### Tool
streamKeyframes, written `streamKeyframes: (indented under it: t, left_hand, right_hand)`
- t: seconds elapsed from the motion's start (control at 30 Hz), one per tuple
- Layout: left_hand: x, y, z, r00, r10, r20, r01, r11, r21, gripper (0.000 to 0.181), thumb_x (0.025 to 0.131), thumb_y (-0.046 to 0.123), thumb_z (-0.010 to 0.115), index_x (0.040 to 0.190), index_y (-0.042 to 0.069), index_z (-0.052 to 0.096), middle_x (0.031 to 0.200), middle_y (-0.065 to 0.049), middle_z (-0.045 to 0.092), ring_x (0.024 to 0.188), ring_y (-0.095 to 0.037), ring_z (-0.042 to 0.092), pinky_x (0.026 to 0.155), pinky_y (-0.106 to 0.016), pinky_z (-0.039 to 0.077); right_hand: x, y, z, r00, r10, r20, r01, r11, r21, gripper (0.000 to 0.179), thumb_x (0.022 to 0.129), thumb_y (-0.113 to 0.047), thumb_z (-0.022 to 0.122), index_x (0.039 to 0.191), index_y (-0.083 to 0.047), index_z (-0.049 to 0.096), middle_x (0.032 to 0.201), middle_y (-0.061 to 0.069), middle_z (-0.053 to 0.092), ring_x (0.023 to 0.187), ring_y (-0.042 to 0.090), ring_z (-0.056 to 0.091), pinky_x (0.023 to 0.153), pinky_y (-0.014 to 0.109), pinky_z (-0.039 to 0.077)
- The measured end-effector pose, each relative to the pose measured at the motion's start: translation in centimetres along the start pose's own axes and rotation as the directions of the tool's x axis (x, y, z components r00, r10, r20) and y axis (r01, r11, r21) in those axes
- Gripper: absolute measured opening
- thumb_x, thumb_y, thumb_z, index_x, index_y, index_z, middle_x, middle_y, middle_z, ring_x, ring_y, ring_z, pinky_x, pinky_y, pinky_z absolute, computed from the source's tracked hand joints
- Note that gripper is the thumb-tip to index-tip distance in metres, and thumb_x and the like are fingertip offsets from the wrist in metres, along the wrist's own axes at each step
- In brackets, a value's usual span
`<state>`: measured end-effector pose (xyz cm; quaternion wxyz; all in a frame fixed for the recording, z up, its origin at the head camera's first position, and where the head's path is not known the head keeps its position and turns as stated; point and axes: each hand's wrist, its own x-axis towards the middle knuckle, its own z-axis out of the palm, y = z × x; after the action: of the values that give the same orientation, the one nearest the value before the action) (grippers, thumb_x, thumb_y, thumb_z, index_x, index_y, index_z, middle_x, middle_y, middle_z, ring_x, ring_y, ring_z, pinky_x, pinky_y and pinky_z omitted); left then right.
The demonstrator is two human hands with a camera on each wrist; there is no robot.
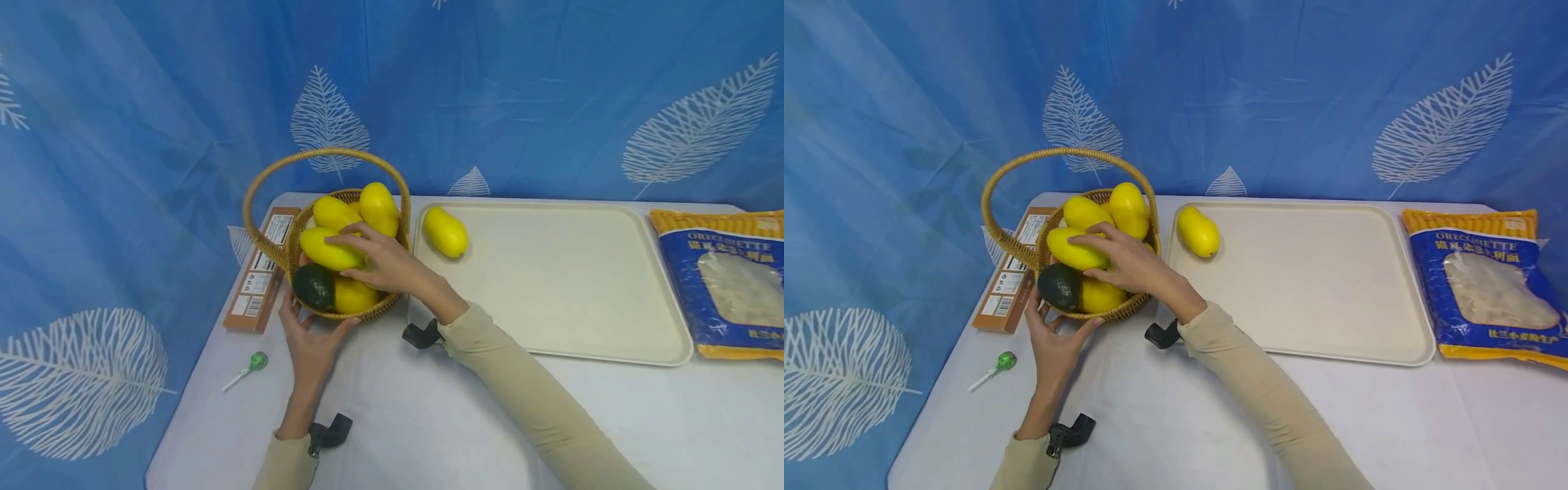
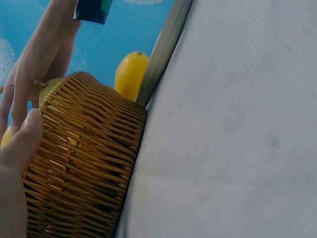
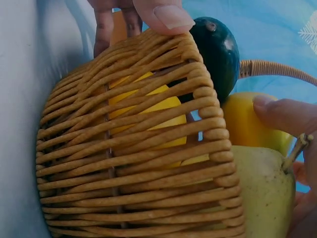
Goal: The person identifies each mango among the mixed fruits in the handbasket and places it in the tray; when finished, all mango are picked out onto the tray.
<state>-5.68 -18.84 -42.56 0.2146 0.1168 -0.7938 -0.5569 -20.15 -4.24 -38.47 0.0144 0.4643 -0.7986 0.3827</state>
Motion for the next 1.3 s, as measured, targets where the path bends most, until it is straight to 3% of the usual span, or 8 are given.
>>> streamKeyframes:
  t: [0.2, 0.33, 0.57, 0.73, 0.83, 0.93, 1.13, 1.3]
  left_hand:
    - [-0.1, -0.1, 0.1, 1.000, 0.000, -0.002, 0.000, 1.000, 0.015, 0.106, 0.073, 0.006, 0.085, 0.153, 0.004, 0.016, 0.152, -0.020, 0.023, 0.137, -0.035, 0.032, 0.104, -0.053, 0.037]
    - [-0.2, 0.1, 0.1, 1.000, 0.011, -0.005, -0.011, 1.000, 0.009, 0.105, 0.073, 0.005, 0.084, 0.154, 0.004, 0.016, 0.153, -0.019, 0.023, 0.137, -0.033, 0.033, 0.102, -0.050, 0.038]
    - [-0.2, -0.4, 0.3, 1.000, -0.008, -0.010, 0.008, 1.000, 0.012, 0.110, 0.070, 0.007, 0.087, 0.153, 0.004, 0.016, 0.151, -0.021, 0.025, 0.135, -0.033, 0.033, 0.104, -0.054, 0.037]
    - [0.2, -2.6, 0.3, 0.999, -0.024, -0.026, 0.024, 1.000, 0.005, 0.114, 0.066, 0.008, 0.090, 0.154, 0.012, 0.017, 0.153, -0.015, 0.025, 0.135, -0.029, 0.034, 0.103, -0.051, 0.038]
    - [0.3, -3.7, 0.2, 0.999, -0.024, -0.030, 0.024, 1.000, 0.002, 0.116, 0.066, 0.012, 0.091, 0.155, 0.018, 0.018, 0.153, -0.009, 0.026, 0.135, -0.025, 0.035, 0.102, -0.046, 0.039]
    - [0.3, -4.0, 0.1, 0.999, -0.016, -0.035, 0.016, 1.000, -0.010, 0.116, 0.065, 0.015, 0.092, 0.154, 0.021, 0.018, 0.154, -0.005, 0.026, 0.135, -0.023, 0.036, 0.101, -0.043, 0.040]
    - [0.1, -3.5, 0.1, 0.999, -0.018, -0.038, 0.017, 1.000, -0.015, 0.116, 0.065, 0.011, 0.092, 0.155, 0.019, 0.018, 0.154, -0.007, 0.025, 0.135, -0.025, 0.035, 0.101, -0.044, 0.040]
    - [-0.2, -1.5, 0.2, 0.999, -0.017, -0.028, 0.017, 1.000, -0.020, 0.114, 0.066, 0.004, 0.089, 0.154, 0.007, 0.017, 0.152, -0.018, 0.025, 0.134, -0.031, 0.034, 0.102, -0.053, 0.037]
  right_hand:
    - [-0.4, 0.0, -0.2, 0.993, -0.077, -0.089, 0.074, 0.997, -0.031, 0.050, 0.089, -0.022, 0.073, 0.136, -0.014, 0.058, 0.133, 0.011, 0.054, 0.121, 0.023, 0.055, 0.101, 0.029, 0.049]
    - [-1.3, -1.0, -1.4, 0.965, -0.155, -0.209, 0.148, 0.988, -0.050, 0.049, 0.087, -0.021, 0.075, 0.132, -0.012, 0.060, 0.133, 0.012, 0.055, 0.122, 0.024, 0.054, 0.100, 0.028, 0.050]
    - [-4.1, -2.9, -4.6, 0.860, -0.259, -0.440, 0.256, 0.964, -0.066, 0.051, 0.079, -0.009, 0.081, 0.126, -0.006, 0.061, 0.133, 0.018, 0.053, 0.119, 0.027, 0.057, 0.099, 0.030, 0.051]
    - [-5.3, -2.7, -6.9, 0.777, -0.294, -0.557, 0.275, 0.954, -0.120, 0.052, 0.075, -0.001, 0.081, 0.123, -0.001, 0.061, 0.131, 0.023, 0.053, 0.121, 0.033, 0.054, 0.098, 0.030, 0.051]
    - [-6.1, -1.5, -8.0, 0.743, -0.250, -0.620, 0.215, 0.968, -0.133, 0.054, 0.073, 0.002, 0.082, 0.122, -0.001, 0.061, 0.131, 0.022, 0.053, 0.121, 0.033, 0.054, 0.094, 0.025, 0.052]
    - [-7.1, 0.6, -9.1, 0.732, -0.169, -0.660, 0.111, 0.985, -0.129, 0.055, 0.073, 0.003, 0.081, 0.124, -0.002, 0.060, 0.131, 0.019, 0.053, 0.120, 0.032, 0.056, 0.088, 0.022, 0.055]
    - [-9.7, 5.7, -10.7, 0.774, 0.066, -0.629, -0.148, 0.986, -0.079, 0.054, 0.080, -0.006, 0.079, 0.131, -0.008, 0.059, 0.133, 0.017, 0.051, 0.117, 0.029, 0.058, 0.082, 0.044, 0.058]
    - [-12.1, 9.4, -11.3, 0.788, 0.305, -0.535, -0.355, 0.935, 0.010, 0.055, 0.082, -0.008, 0.077, 0.133, -0.010, 0.057, 0.132, 0.016, 0.050, 0.111, 0.032, 0.058, 0.084, 0.050, 0.056]
